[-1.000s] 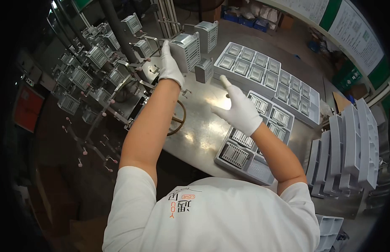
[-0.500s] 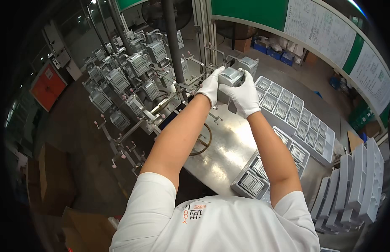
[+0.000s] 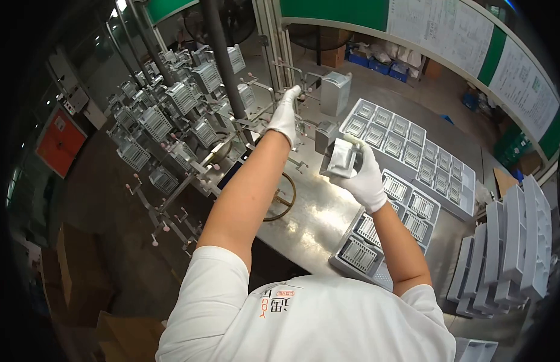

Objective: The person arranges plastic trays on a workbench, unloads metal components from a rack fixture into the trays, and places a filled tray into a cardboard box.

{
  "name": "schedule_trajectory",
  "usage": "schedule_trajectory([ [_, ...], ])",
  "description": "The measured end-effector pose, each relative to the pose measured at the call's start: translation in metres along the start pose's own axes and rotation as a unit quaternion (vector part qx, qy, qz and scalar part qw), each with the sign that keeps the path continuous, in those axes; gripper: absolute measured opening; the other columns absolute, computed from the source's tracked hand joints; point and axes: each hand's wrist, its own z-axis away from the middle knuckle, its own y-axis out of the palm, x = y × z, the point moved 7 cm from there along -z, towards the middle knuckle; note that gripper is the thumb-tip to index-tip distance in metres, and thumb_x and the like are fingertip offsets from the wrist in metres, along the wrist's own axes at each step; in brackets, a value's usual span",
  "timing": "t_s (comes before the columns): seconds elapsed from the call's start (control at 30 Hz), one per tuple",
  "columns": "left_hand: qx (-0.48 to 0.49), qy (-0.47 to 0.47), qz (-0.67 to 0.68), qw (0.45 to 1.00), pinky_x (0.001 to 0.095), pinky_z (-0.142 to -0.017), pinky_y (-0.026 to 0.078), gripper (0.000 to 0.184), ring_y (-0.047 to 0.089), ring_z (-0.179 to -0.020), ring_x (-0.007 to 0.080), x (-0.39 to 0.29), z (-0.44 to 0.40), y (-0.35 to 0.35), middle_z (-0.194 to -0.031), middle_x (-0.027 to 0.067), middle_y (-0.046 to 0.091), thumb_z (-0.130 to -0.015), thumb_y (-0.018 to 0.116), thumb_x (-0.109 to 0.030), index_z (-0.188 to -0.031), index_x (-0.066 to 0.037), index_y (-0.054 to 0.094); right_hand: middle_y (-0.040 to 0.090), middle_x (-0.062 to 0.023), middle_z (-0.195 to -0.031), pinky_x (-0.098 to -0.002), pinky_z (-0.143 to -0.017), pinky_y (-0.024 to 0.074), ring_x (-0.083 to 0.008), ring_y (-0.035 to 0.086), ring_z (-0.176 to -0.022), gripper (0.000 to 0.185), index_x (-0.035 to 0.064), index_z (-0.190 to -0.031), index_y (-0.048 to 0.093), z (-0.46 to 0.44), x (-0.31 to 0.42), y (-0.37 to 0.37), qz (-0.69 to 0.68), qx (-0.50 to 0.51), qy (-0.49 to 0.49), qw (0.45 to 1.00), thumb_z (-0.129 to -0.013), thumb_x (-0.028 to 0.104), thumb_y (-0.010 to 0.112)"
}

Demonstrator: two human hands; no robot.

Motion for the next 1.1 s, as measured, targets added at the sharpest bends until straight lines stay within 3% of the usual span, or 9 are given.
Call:
schedule_trajectory([
  [0.07,0.033,0.0,0.001,0.999,0.0431,-0.067,0.052,0.054,0.057,-0.089,0.0298,0.007,-0.018,-0.003,-0.122,0.0158,0.05,-0.076,0.069,-0.059,-0.112,-0.021,0.057,0.06,-0.0027,-0.113,-0.0377,-0.091,0.05,-0.0266,0.058,-0.098,0.069,0.0186,-0.131,0.054,0.043,0.046,-0.007,0.093,0.055,-0.28,0.954,-0.069,0.014,0.082],
  [0.13,-0.002,-0.01,0.021,1.0,0.0488,-0.081,0.045,0.058,0.056,-0.102,0.0332,0.006,-0.004,0.004,-0.119,0.0164,0.059,-0.08,0.06,-0.065,-0.114,-0.019,0.06,0.06,-0.0007,-0.111,-0.0385,-0.091,0.0499,-0.0254,0.057,-0.098,0.067,0.0229,-0.13,0.055,0.075,0.057,-0.035,0.173,0.009,-0.35,0.921,-0.07,0.014,0.082],
  [0.17,-0.004,-0.011,0.015,1.0,0.0427,-0.072,0.045,0.052,0.057,-0.081,0.0253,0.005,-0.002,0.003,-0.098,0.0093,0.061,-0.081,0.061,-0.063,-0.109,-0.018,0.059,0.059,0.0014,-0.11,-0.0393,-0.09,0.0497,-0.0242,0.055,-0.098,0.065,0.0272,-0.129,0.055,0.094,0.068,-0.045,0.235,-0.02,-0.437,0.868,-0.07,0.015,0.082],
  [0.27,-0.008,0.011,0.033,0.999,0.0414,-0.071,0.046,0.047,0.058,-0.083,0.0269,0.005,-0.006,0.005,-0.098,0.0097,0.06,-0.081,0.063,-0.06,-0.106,-0.02,0.059,0.057,0.0054,-0.107,-0.0409,-0.089,0.0494,-0.0218,0.053,-0.098,0.062,0.0359,-0.126,0.057,0.142,0.076,-0.06,0.362,-0.07,-0.587,0.721,-0.072,0.017,0.081],
  [0.43,-0.03,0.011,0.02,0.999,0.0445,-0.073,0.047,0.044,0.053,-0.095,0.0285,0.005,-0.007,0.004,-0.116,0.0129,0.054,-0.078,0.064,-0.06,-0.103,-0.024,0.058,0.052,0.0091,-0.102,-0.0413,-0.087,0.0484,-0.0189,0.047,-0.098,0.056,0.049,-0.117,0.058,0.192,0.069,-0.1,0.386,-0.125,-0.543,0.735,-0.072,0.024,0.081],
  [0.6,-0.047,0.018,0.004,0.999,0.0435,-0.073,0.047,0.048,0.05,-0.096,0.0266,0.006,-0.015,0.001,-0.111,0.011,0.057,-0.076,0.065,-0.061,-0.104,-0.023,0.058,0.056,0.0041,-0.104,-0.0416,-0.088,0.0497,-0.0223,0.053,-0.097,0.063,0.0363,-0.129,0.056,0.22,0.077,-0.129,0.437,-0.097,-0.509,0.735,-0.071,0.028,0.081],
  [0.73,-0.042,-0.01,0.021,0.999,0.0432,-0.074,0.047,0.051,0.051,-0.095,0.0264,0.005,-0.01,0.002,-0.108,0.0098,0.058,-0.077,0.065,-0.062,-0.106,-0.021,0.059,0.057,-0.0042,-0.109,-0.0396,-0.087,0.0496,-0.0287,0.055,-0.097,0.084,0.0199,-0.144,0.044,0.213,0.041,-0.158,0.312,0.031,-0.061,0.948,-0.067,0.019,0.079],
  [0.9,-0.059,-0.012,0.014,0.998,0.0475,-0.092,0.041,0.057,0.053,-0.11,0.0276,0.006,-0.015,-0.003,-0.115,0.0101,0.058,-0.077,0.066,-0.063,-0.115,-0.021,0.059,0.061,-0.0145,-0.11,-0.0401,-0.086,0.0491,-0.0341,0.059,-0.097,0.088,0.0021,-0.146,0.039,0.25,-0.021,-0.163,0.532,0.19,0.19,0.803,-0.069,0.026,0.075],
  [1.1,-0.068,-0.017,0.004,0.998,0.0487,-0.095,0.039,0.062,0.052,-0.112,0.028,0.008,-0.004,0.002,-0.118,0.0117,0.056,-0.076,0.065,-0.065,-0.117,-0.02,0.058,0.06,-0.0167,-0.114,-0.0395,-0.085,0.0488,-0.0342,0.058,-0.097,0.089,0.0045,-0.147,0.038,0.254,-0.051,-0.147,0.57,0.232,0.122,0.779,-0.07,0.03,0.074],
])
